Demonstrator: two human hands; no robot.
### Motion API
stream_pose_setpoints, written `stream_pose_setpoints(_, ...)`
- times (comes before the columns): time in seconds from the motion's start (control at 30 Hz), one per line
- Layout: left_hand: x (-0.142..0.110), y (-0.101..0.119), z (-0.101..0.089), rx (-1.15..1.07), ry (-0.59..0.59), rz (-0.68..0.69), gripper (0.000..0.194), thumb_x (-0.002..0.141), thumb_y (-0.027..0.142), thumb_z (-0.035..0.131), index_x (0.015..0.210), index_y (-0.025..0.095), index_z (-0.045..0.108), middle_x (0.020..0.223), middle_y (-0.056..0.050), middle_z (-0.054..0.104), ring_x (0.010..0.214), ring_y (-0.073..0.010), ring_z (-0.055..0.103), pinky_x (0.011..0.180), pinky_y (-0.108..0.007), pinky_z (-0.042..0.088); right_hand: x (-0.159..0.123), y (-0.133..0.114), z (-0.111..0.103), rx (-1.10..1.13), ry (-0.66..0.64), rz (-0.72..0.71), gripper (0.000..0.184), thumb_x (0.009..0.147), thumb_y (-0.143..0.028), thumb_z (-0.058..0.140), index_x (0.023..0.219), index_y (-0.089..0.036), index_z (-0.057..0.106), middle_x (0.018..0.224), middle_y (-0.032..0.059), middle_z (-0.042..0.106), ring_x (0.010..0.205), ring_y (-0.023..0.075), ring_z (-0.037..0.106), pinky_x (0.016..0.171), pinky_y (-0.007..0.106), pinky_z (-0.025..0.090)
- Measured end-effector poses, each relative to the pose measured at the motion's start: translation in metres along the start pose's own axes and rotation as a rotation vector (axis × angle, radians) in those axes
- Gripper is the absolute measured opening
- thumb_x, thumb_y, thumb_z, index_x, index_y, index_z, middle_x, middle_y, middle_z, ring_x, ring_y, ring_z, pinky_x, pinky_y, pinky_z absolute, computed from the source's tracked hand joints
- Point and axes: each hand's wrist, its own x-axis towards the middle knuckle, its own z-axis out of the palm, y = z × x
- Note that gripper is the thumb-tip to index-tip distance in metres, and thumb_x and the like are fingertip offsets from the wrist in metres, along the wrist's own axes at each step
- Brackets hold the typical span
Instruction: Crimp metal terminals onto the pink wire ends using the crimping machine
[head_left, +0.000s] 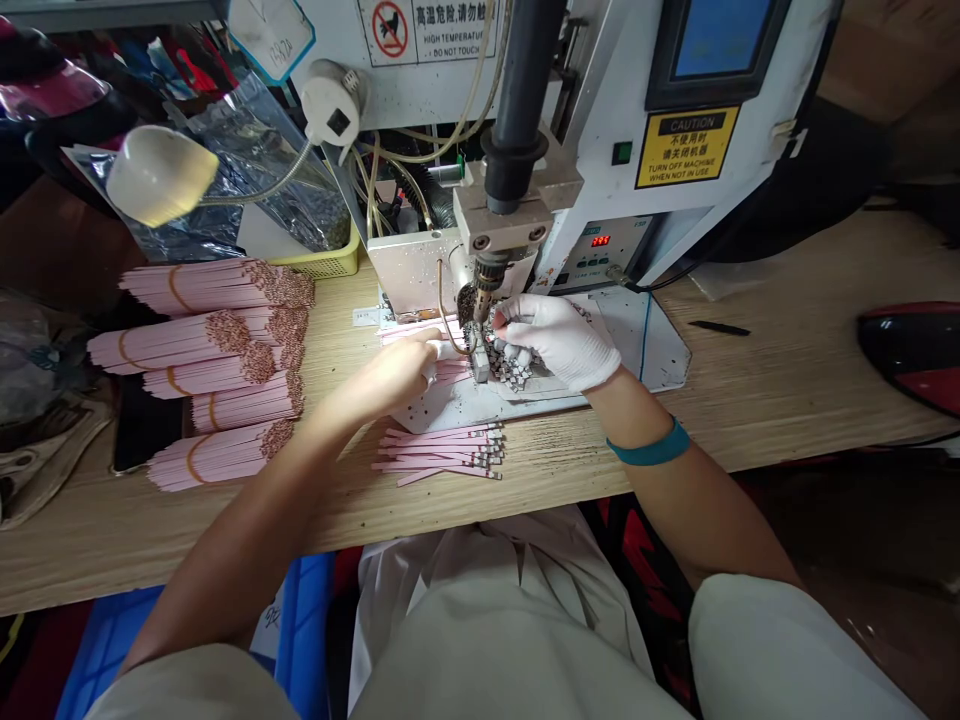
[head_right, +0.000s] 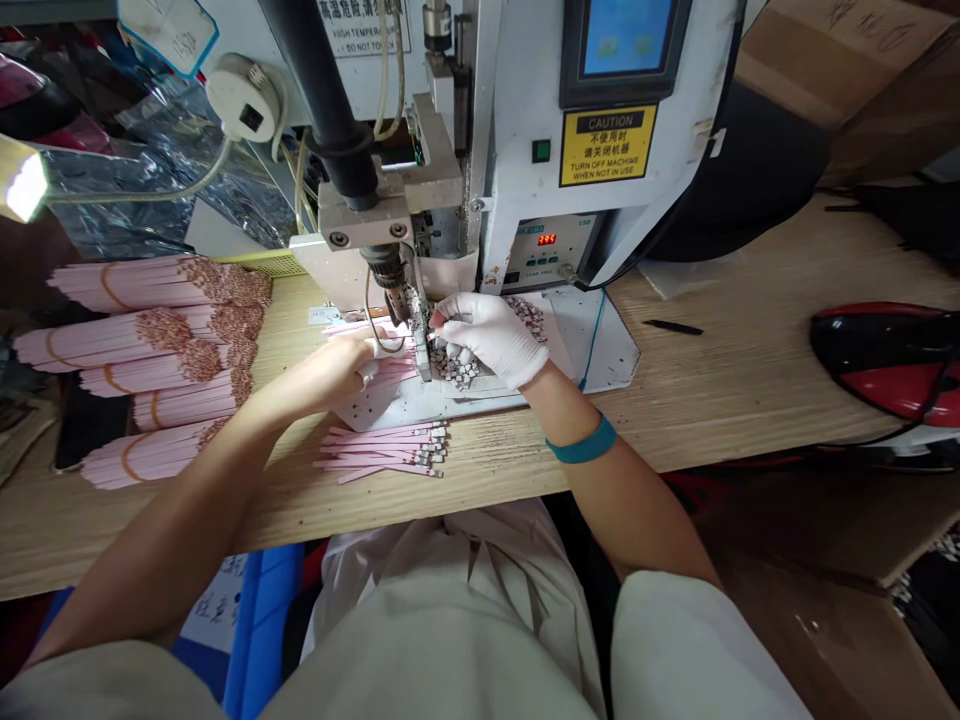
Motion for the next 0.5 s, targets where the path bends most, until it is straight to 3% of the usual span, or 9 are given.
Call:
stream_pose_setpoints(0.2,-0.0008,-0.0045,-0.0098,-0.182,0.015,0.106,0.022,0.082,0.018,0.039,0.082,0.014,0.061,0.087,-0.006,0.063,0.082,-0.0181,0.056,0.077,-0.029,0.044,0.0027,0.0036,0.0018,0.066,-0.054,0.032,0.015,0.065,-0.014,0.068,0.079,-0.015,0.062,0.07,0.0003,0.06,0.047,0.0069,0.05,0.034,0.018,0.039)
stream_pose_setpoints(0.3,-0.0013,-0.0049,-0.0105,-0.331,0.005,0.082,0.022,0.085,0.027,0.043,0.082,0.014,0.06,0.083,-0.004,0.062,0.083,-0.0183,0.056,0.079,-0.029,0.044,0.0027,0.0039,0.0047,0.041,-0.066,0.038,0.014,0.066,-0.013,0.067,0.078,-0.015,0.061,0.067,-0.0006,0.059,0.044,0.0058,0.049,0.032,0.017,0.038)
stream_pose_setpoints(0.5,0.0,-0.0046,-0.003,-0.654,0.014,-0.045,0.033,0.081,0.045,0.056,0.074,0.013,0.061,0.072,-0.001,0.058,0.065,-0.0131,0.05,0.062,-0.024,0.041,0.0019,0.0044,0.0064,-0.002,-0.086,0.04,0.011,0.07,-0.011,0.065,0.078,-0.014,0.059,0.068,-0.0003,0.059,0.042,0.0039,0.046,0.03,0.015,0.033)
